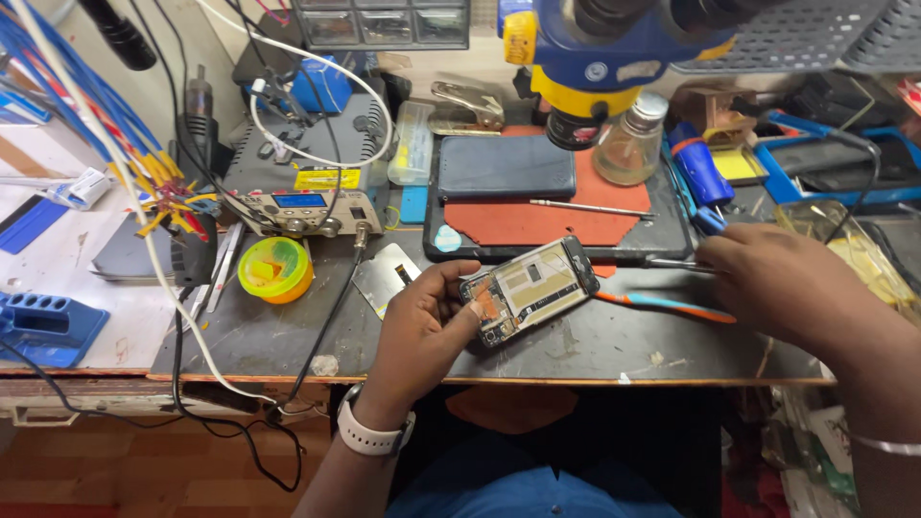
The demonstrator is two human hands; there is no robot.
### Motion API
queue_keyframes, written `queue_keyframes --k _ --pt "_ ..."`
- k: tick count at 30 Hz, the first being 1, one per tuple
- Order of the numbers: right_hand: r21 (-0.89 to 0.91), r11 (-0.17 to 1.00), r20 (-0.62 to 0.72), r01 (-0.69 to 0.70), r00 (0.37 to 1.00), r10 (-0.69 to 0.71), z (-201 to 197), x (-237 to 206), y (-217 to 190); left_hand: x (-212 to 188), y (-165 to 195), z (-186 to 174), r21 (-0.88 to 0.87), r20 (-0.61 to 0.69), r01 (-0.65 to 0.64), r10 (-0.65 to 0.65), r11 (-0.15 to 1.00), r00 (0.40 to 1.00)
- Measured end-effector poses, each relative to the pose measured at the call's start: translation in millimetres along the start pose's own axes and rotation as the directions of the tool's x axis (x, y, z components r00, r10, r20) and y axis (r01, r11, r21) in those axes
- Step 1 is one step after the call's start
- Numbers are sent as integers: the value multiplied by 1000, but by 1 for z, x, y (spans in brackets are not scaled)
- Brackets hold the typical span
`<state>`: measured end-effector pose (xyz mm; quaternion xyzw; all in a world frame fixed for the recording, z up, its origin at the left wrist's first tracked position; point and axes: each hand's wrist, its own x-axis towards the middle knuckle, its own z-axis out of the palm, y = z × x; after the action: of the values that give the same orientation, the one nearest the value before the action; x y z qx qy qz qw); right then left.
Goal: The person cleans the back of a disassembled mobile phone with a toothbrush and a cotton swab, then uses a screwdriver to remove screws and detach the motherboard. The phone is held and reoriented throughout the process.
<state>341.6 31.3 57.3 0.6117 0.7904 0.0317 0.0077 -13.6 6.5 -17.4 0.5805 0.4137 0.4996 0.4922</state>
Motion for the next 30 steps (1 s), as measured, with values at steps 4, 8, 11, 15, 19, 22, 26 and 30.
queue_keyframes --k 4,8,11,15,19,22,26,30 --pt "180 968 -248 -177 944 219 -2 -28 0 1 -6 -4 -75 -18 -30 28 997 999" --pt "610 791 -448 -53 800 399 29 -51 -23 0 -6 -5 -177 -40 0 -7 984 999" --pt "567 823 -553 33 755 351 55 -44 -33 0 -5 -4 -178 -52 10 -20 984 998" --pt "398 913 -477 86 870 126 64 -37 -30 -2 -6 -2 -118 -68 -22 14 993 998" --pt "337 926 -445 168 896 -1 62 -37 -31 -1 -8 -2 -118 -68 -49 41 992 997" --pt "287 940 -445 186 895 -40 62 -38 -26 -2 -10 -3 -146 -80 -20 9 989 997" --pt "257 964 -583 69 807 98 58 -32 3 -1 -9 -2 -145 -103 -12 -3 989 995" --pt "142 984 -598 -106 783 171 57 -6 30 -2 -5 3 -34 -101 -31 27 999 995"
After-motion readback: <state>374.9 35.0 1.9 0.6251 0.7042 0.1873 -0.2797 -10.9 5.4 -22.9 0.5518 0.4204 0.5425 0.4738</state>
